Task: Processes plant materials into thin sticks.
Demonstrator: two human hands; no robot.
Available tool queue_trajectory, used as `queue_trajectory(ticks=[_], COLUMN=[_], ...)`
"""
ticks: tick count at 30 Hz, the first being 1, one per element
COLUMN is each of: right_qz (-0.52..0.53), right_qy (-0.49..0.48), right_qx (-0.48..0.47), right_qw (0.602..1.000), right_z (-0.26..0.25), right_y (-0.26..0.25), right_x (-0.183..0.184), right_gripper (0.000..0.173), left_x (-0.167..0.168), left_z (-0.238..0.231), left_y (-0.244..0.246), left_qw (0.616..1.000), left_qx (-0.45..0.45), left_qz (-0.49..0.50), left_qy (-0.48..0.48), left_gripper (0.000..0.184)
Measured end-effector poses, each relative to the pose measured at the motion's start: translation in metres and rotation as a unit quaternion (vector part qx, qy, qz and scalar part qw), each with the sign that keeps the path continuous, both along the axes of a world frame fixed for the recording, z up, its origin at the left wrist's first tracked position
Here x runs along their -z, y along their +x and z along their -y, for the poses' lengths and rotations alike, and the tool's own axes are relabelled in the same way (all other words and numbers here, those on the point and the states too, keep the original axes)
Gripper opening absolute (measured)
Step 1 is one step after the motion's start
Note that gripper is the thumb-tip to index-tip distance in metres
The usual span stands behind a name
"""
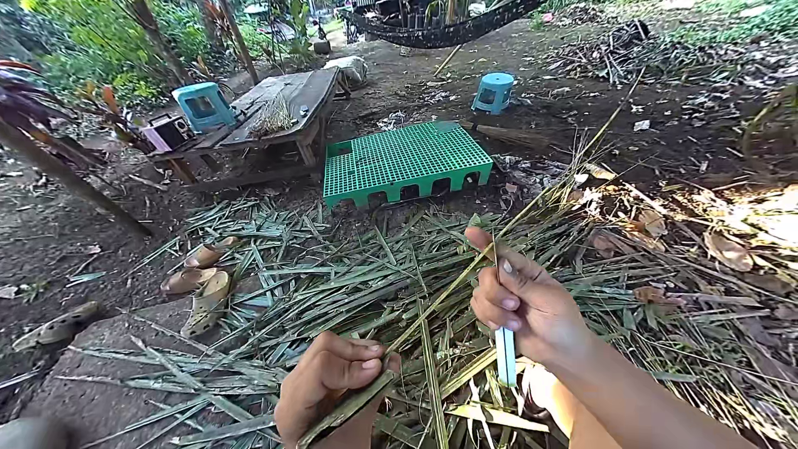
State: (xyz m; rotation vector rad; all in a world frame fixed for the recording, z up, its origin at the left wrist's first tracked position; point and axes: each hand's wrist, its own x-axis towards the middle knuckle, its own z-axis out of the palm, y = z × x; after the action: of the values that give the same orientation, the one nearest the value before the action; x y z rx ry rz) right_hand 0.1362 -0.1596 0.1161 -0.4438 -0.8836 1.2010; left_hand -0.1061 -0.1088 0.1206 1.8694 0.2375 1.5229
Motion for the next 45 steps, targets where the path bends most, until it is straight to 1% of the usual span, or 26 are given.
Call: queue_trajectory(ticks=[2, 5, 6, 10, 16, 20, 22, 24, 25, 29, 31, 33, 36, 38, 41, 43, 45], right_qz=[0.000, 0.030, 0.028, 0.015, 0.028, 0.005, 0.019, 0.049, 0.060, 0.080, 0.083, 0.081, 0.078, 0.087, 0.122, 0.120, 0.108], right_qy=[-0.007, 0.008, 0.014, 0.008, -0.008, -0.012, -0.014, -0.017, -0.019, -0.014, -0.007, -0.002, 0.007, 0.006, 0.013, 0.016, 0.027], right_qx=[-0.036, -0.119, -0.125, -0.045, 0.057, 0.089, 0.089, 0.070, 0.048, -0.065, -0.104, -0.121, -0.141, -0.162, -0.191, -0.211, -0.199], right_qw=[0.999, 0.992, 0.992, 0.999, 0.998, 0.996, 0.996, 0.996, 0.997, 0.995, 0.991, 0.989, 0.987, 0.983, 0.974, 0.970, 0.974], right_z=[0.002, 0.009, 0.009, 0.004, 0.002, 0.002, 0.003, 0.007, 0.008, 0.013, 0.015, 0.017, 0.021, 0.027, 0.040, 0.045, 0.045], right_y=[-0.003, -0.012, -0.012, 0.008, 0.040, 0.050, 0.046, 0.034, 0.025, -0.009, -0.015, -0.014, -0.010, -0.010, -0.022, -0.034, -0.037], right_x=[0.001, 0.000, 0.000, -0.003, -0.009, -0.011, -0.010, -0.009, -0.007, 0.001, 0.002, 0.001, -0.001, -0.004, -0.007, -0.005, -0.003], right_gripper=[0.039, 0.041, 0.041, 0.036, 0.036, 0.039, 0.038, 0.036, 0.036, 0.037, 0.038, 0.038, 0.040, 0.042, 0.044, 0.044, 0.042], left_x=[0.002, 0.001, 0.001, -0.006, -0.016, -0.016, -0.013, -0.009, -0.007, 0.001, 0.002, 0.000, -0.003, -0.005, -0.007, -0.007, -0.007], left_z=[-0.001, -0.001, 0.000, 0.000, -0.004, -0.008, -0.011, -0.010, -0.009, -0.007, -0.007, -0.006, -0.003, 0.000, 0.005, 0.009, 0.010], left_y=[0.000, -0.001, -0.002, -0.012, -0.029, -0.033, -0.029, -0.020, -0.013, 0.010, 0.013, 0.012, 0.011, 0.011, 0.013, 0.016, 0.017], left_qw=[1.000, 1.000, 1.000, 0.998, 0.998, 0.999, 0.999, 0.998, 0.998, 0.997, 0.996, 0.993, 0.988, 0.985, 0.982, 0.980, 0.978], left_qx=[0.005, 0.018, 0.027, 0.048, 0.057, 0.050, 0.039, 0.031, 0.026, 0.013, 0.000, -0.018, -0.033, -0.026, -0.012, -0.014, -0.015], left_qz=[-0.001, -0.005, -0.006, -0.011, -0.027, -0.015, -0.017, -0.041, -0.052, -0.065, -0.064, -0.061, -0.058, -0.064, -0.068, -0.066, -0.065], left_qy=[-0.003, -0.011, -0.013, -0.027, 0.001, 0.014, 0.034, 0.036, 0.036, 0.047, 0.066, 0.095, 0.139, 0.160, 0.174, 0.185, 0.197], left_gripper=[0.016, 0.016, 0.017, 0.019, 0.021, 0.020, 0.023, 0.030, 0.029, 0.021, 0.009, 0.006, 0.010, 0.012, 0.014, 0.016, 0.017])
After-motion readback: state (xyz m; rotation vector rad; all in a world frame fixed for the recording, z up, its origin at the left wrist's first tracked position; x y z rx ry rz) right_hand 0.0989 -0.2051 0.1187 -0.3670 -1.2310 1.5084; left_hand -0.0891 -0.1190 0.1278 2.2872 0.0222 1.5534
